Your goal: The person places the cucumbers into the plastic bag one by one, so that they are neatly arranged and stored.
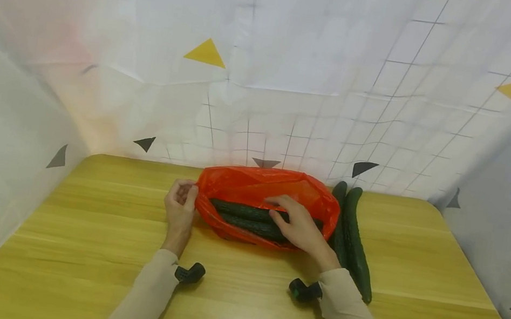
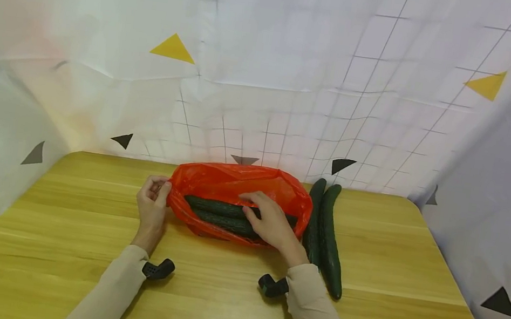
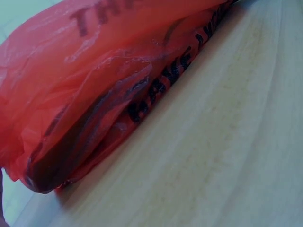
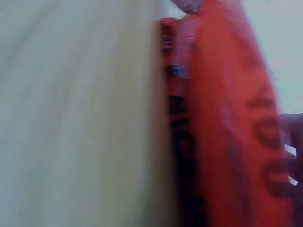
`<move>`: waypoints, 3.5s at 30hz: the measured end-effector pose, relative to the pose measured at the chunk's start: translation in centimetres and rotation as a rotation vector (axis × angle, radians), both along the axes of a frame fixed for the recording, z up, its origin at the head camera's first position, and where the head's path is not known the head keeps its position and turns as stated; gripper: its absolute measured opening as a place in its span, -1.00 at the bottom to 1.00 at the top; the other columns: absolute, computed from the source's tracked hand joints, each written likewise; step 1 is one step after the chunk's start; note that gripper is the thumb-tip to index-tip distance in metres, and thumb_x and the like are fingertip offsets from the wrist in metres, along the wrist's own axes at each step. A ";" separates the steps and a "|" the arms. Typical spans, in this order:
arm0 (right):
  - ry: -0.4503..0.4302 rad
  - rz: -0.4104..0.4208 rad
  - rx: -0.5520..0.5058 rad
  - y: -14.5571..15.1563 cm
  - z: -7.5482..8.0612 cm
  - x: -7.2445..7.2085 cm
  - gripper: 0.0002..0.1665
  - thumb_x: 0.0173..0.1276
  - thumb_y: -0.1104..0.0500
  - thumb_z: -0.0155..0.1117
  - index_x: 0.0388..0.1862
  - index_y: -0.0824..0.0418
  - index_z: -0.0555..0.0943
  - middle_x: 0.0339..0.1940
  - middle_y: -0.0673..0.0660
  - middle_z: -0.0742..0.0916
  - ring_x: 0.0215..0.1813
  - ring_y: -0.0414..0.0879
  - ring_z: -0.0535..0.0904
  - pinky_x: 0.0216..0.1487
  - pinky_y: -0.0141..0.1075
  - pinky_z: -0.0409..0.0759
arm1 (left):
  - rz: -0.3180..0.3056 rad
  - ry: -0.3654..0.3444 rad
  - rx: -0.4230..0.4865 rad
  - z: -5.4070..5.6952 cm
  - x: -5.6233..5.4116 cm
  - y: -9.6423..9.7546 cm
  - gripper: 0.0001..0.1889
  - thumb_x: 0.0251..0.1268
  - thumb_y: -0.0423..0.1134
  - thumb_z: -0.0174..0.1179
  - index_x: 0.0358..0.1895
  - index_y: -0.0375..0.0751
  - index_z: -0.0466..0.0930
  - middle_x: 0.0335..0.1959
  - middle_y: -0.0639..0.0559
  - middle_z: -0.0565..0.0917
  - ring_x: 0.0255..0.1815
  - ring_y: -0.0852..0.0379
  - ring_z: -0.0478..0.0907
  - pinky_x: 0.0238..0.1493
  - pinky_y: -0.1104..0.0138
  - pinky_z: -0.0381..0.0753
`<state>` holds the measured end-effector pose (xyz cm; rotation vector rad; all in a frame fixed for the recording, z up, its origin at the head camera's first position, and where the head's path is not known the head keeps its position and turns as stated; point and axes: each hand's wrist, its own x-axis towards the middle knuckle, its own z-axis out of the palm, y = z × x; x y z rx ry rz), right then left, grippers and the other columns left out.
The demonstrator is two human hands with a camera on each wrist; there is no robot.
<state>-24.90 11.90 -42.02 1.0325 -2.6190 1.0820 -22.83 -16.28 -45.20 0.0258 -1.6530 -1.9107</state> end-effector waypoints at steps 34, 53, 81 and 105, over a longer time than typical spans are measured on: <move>0.061 -0.348 -0.199 11.9 4.4 -0.8 -0.59 0.40 0.18 0.12 0.22 0.16 0.46 0.02 0.22 0.67 0.00 0.05 0.57 -0.02 -0.66 0.36 | 0.013 -0.001 -0.033 2.3 1.6 0.6 -0.81 0.27 -0.43 0.13 -0.15 -0.54 0.51 -0.40 -0.01 0.60 -0.41 0.28 0.52 -0.31 0.51 0.52; -0.246 -0.471 -0.104 16.6 1.4 -1.4 -0.48 0.46 0.11 0.00 0.29 0.36 0.32 0.09 0.47 0.54 0.04 0.35 0.53 -0.10 -0.18 0.53 | 0.004 -0.010 -0.022 1.5 1.1 0.3 -0.80 0.28 -0.40 0.13 -0.14 -0.52 0.51 -0.38 0.01 0.59 -0.41 0.27 0.52 -0.34 0.50 0.53; -0.470 -0.408 -0.083 17.3 -0.1 -1.5 -0.37 0.49 0.06 -0.07 0.32 0.50 0.21 0.16 0.56 0.45 -0.01 0.25 0.61 -0.17 -0.33 0.60 | 0.000 -0.001 -0.028 2.3 1.6 0.6 -0.81 0.27 -0.42 0.13 -0.15 -0.54 0.51 -0.41 -0.02 0.58 -0.45 0.28 0.50 -0.37 0.51 0.51; -0.523 -0.401 0.201 15.6 0.7 -1.3 -0.04 0.35 -0.24 0.06 0.35 0.54 0.17 0.20 0.55 0.46 0.17 0.32 0.45 0.17 0.11 0.43 | 0.007 0.004 -0.019 2.3 1.7 0.7 -0.80 0.26 -0.44 0.13 -0.16 -0.58 0.49 -0.43 0.02 0.58 -0.45 0.28 0.49 -0.37 0.52 0.50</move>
